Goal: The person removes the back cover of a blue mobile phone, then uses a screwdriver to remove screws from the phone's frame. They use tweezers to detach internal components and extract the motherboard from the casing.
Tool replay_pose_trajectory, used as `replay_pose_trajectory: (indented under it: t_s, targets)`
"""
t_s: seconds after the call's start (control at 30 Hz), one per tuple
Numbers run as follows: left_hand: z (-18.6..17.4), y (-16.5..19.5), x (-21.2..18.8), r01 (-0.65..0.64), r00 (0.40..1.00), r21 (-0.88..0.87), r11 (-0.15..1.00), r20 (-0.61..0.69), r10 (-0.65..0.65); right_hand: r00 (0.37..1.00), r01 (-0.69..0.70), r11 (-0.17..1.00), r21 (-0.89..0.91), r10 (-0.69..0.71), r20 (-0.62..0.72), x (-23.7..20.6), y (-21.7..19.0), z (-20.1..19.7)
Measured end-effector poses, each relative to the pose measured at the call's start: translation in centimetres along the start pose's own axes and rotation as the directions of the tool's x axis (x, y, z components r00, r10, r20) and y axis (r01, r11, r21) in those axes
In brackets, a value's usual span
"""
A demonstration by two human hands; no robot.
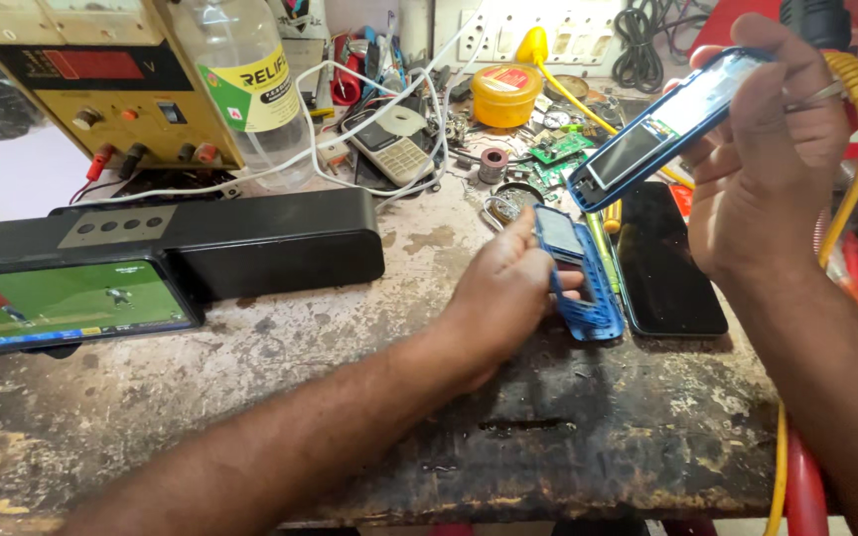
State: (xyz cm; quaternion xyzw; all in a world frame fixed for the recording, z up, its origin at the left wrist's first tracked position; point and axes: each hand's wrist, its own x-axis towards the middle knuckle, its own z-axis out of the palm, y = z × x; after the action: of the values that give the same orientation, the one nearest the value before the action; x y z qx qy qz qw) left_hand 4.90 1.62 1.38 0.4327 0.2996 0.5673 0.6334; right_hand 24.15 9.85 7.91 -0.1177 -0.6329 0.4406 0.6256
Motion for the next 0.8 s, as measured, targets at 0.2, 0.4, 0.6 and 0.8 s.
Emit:
replay_pose_trajectory:
  t_s: [0.2, 0.4, 0.6, 0.8]
  targets:
    - [0.9, 0.4, -0.9, -0.047, 0.997, 0.355, 0.934, -0.046, 0.068, 1.0, 0.017, 0.999, -0.027, -0.017, 0.013, -0.1, 0.3, 0.4]
    - [-0.1, 2.0, -0.4, -0.004, 0.984, 0.667, 0.745, -0.131, 0.123, 0.999, 0.018, 0.998, -0.057, -0.016, 0.027, -0.3, 0.1, 0.9]
    - [-1.3, 2.4, -0.1, -0.1, 0.969, 0.667, 0.738, -0.103, 0.225, 0.998, 0.012, 1.0, -0.008, -0.011, 0.054, -0.5, -0.4, 2.0]
    - [-2.7, 4.3, -0.1, -0.145, 0.989, -0.095, 0.985, -0.041, 0.142, 0.986, -0.027, 0.997, -0.07, 0.038, 0.165, -1.1, -0.1, 3.1]
